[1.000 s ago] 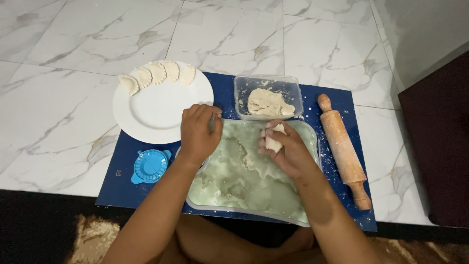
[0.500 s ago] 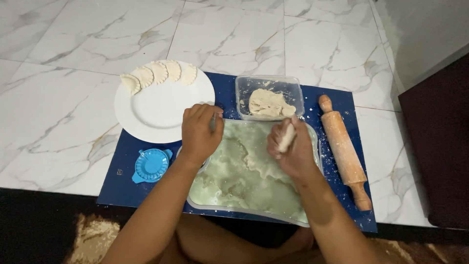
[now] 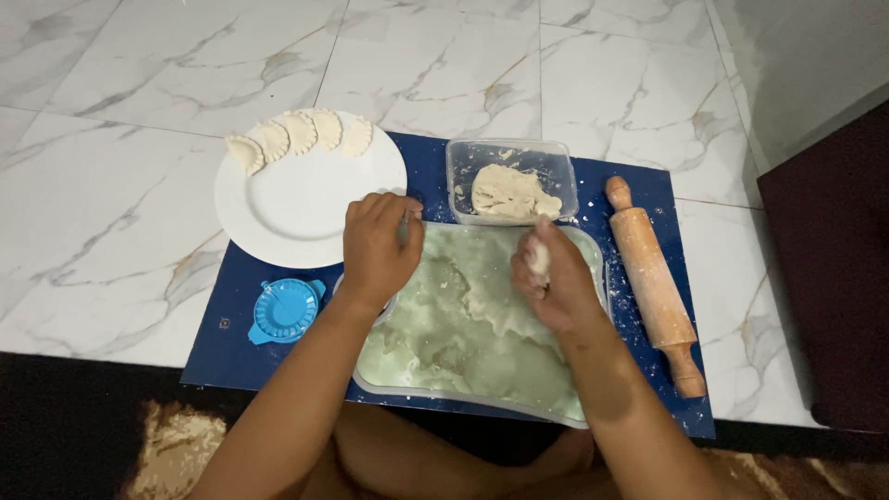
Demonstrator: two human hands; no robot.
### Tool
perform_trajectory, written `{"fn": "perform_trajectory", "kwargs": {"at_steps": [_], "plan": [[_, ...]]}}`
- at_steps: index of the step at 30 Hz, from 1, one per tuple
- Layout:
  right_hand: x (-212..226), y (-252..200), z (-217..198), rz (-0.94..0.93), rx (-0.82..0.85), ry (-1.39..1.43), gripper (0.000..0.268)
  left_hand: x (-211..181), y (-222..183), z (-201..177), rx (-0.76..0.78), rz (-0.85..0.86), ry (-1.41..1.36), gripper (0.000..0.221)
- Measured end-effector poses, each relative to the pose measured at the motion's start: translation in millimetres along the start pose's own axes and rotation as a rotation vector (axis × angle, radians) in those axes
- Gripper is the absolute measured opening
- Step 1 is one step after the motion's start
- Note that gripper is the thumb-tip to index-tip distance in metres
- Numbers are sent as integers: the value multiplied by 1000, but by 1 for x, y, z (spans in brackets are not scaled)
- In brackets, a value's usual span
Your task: Preparing dumplings by rolling out dough and using a plastic mold to shape them
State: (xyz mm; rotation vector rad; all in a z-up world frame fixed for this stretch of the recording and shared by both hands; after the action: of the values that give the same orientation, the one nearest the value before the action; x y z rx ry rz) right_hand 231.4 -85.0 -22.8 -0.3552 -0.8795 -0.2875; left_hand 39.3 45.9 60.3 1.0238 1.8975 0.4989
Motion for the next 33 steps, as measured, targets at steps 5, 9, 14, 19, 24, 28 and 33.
{"fn": "perform_trajectory", "kwargs": {"at_steps": [5,9,14,19,24,28,33], "plan": [[14,-6,0,-93,-136,-44,46,3,-2,1,-24,17,0,15],[4,-6,6,10,-24,28,47,3,-2,0,-31,26,-4,15],[6,-1,8,6,50,77,22,1,1,-1,-27,19,4,14],[14,-1,6,-75,25,-3,22,2,0,1,-20,14,6,13],[15,-2,-8,-124,-108,29,62,2,0,0,-16,3,4,14],[23,-12,5,-161,-165,-2,60,4,-2,4,-15,27,16,14],[28,-10,4,-219,-167,-309,39,4,-1,0,-21,16,-2,14]]}}
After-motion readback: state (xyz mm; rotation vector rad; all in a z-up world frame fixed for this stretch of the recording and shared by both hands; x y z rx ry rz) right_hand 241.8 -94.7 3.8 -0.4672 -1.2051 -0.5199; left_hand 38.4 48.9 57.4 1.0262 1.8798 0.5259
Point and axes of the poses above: each hand's wrist, its own y-axis towards the middle knuckle, its own z-axis out of the palm, x = y × z, the point moved 8 cm from there along y, towards the middle knuckle, and after that the axes turned 2 degrees about -y, right-handed, at the moved point
